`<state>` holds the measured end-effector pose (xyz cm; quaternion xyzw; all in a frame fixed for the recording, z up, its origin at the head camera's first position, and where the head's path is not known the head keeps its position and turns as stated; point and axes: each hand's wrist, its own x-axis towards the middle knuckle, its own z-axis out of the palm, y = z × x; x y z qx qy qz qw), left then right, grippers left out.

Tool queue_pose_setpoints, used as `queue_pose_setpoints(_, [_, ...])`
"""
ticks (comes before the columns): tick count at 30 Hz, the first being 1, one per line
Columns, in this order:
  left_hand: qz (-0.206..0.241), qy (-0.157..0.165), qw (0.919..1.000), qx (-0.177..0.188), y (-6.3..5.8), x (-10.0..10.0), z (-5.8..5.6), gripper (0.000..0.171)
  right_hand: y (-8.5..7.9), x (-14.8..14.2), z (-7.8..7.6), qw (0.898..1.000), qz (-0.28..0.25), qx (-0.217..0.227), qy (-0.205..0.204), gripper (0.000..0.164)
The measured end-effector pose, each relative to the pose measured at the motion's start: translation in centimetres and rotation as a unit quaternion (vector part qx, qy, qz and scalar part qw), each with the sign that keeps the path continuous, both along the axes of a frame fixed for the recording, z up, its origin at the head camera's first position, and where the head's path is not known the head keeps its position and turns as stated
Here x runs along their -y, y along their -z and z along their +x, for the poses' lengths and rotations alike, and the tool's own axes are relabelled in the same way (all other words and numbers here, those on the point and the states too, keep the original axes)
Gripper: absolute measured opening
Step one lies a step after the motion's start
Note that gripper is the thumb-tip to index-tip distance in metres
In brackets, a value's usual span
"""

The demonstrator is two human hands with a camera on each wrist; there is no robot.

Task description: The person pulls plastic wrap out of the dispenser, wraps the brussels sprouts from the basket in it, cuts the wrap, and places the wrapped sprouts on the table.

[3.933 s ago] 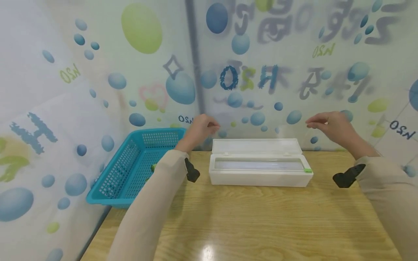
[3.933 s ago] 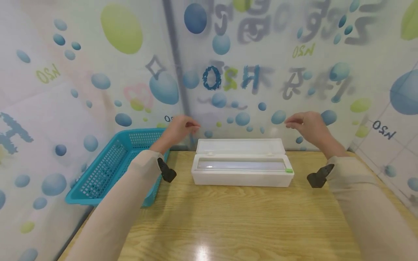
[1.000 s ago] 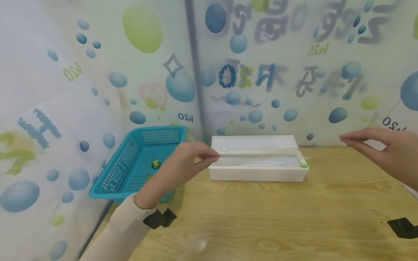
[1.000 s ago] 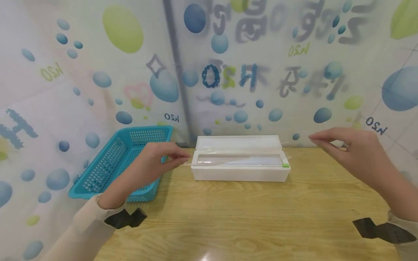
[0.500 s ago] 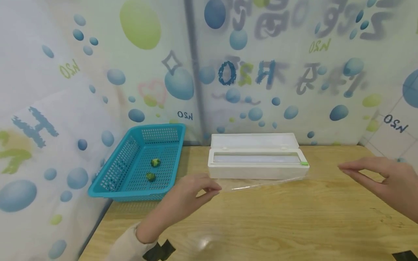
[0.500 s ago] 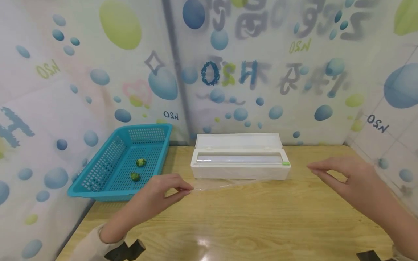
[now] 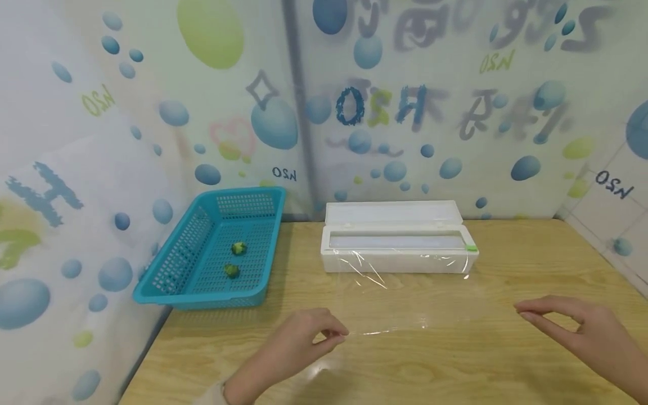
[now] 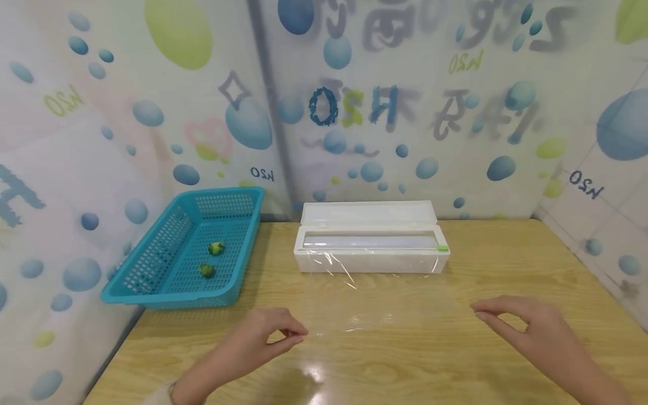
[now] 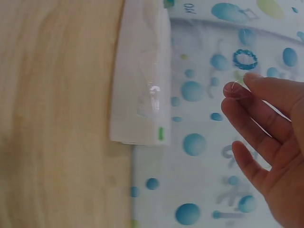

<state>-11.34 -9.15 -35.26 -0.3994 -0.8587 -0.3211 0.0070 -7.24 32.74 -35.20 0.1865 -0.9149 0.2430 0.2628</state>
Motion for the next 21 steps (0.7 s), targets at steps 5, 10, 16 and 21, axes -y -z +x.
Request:
queue_pose_setpoints(5, [-0.011, 0.012, 0.9994, 0.031, 1.6, 0.0, 0.1, 0.007, 2.8, 0.0, 0.5, 0.997, -0.031, 0.074, 0.011, 0.032])
queue_pose_setpoints(10, [-0.033, 0.017, 0.9987, 0.036, 3.2, 0.1, 0.2, 0.005, 5.1, -0.2, 0.5, 0.981, -0.043, 0.187, 0.012, 0.018])
queue_pose_setpoints(16, [-0.046, 0.037, 0.9982, -0.011, 5.2, 0.4, 0.1, 0.004, 7.6, -0.6, 0.2, 0.974, -0.056, 0.212, -0.049, 0.015])
queue_pose_setpoints(21, [-0.061, 0.045, 0.996, -0.047, 6.6, 0.5, 0.0, 0.005, 9.3, -0.8, -0.4, 0.965, -0.083, 0.202, -0.146, 0.022])
